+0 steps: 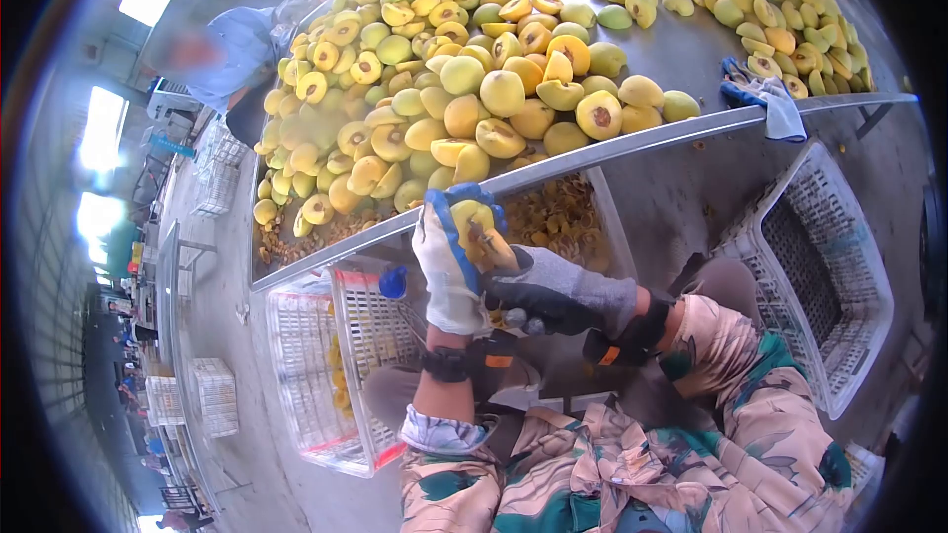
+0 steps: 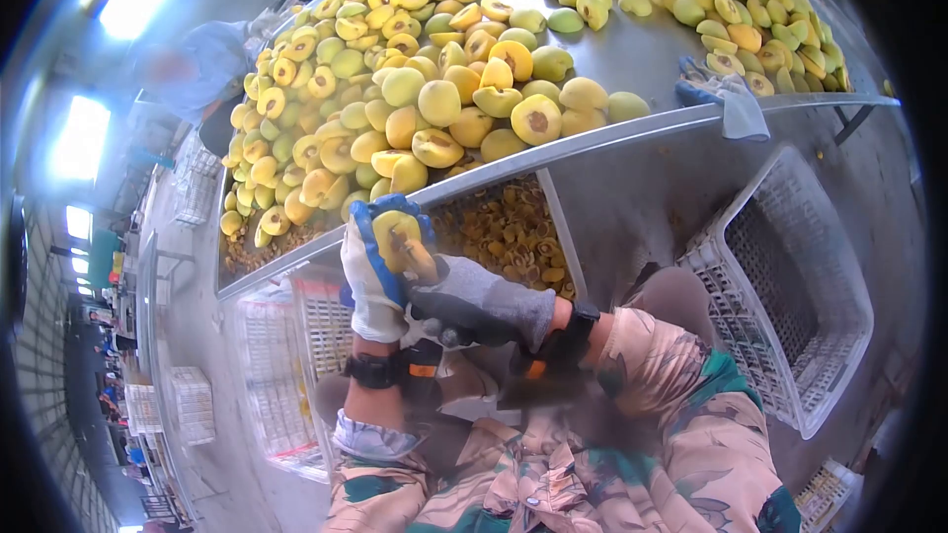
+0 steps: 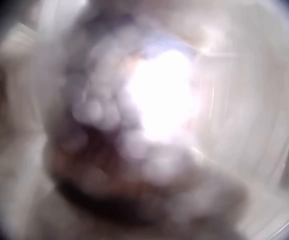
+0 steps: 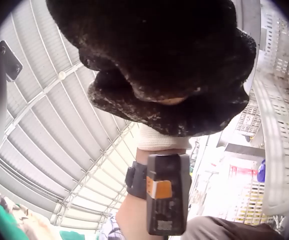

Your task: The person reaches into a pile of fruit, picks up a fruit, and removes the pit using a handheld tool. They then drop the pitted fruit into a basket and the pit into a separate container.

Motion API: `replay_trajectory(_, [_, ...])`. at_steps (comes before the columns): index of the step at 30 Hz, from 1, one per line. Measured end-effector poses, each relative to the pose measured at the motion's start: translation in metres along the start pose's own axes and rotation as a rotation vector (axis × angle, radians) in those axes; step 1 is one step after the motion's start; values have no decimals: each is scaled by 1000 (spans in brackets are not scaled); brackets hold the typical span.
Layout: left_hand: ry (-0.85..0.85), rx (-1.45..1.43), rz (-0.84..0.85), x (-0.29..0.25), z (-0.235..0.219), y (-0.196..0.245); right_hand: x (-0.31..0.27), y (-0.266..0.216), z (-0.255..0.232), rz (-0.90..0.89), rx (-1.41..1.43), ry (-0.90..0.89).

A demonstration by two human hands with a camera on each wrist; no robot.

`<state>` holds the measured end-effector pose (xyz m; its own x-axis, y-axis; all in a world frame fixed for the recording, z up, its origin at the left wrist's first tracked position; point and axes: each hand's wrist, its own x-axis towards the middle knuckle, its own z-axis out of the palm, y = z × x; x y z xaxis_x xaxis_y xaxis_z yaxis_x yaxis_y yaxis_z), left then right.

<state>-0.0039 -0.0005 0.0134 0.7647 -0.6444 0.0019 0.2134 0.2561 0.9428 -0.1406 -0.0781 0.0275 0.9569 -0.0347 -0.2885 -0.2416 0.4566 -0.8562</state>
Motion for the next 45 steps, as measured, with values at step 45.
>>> replay_trajectory(45, [-149,-63,20,3,10,-12,-4,6,-1,43,-239,126])
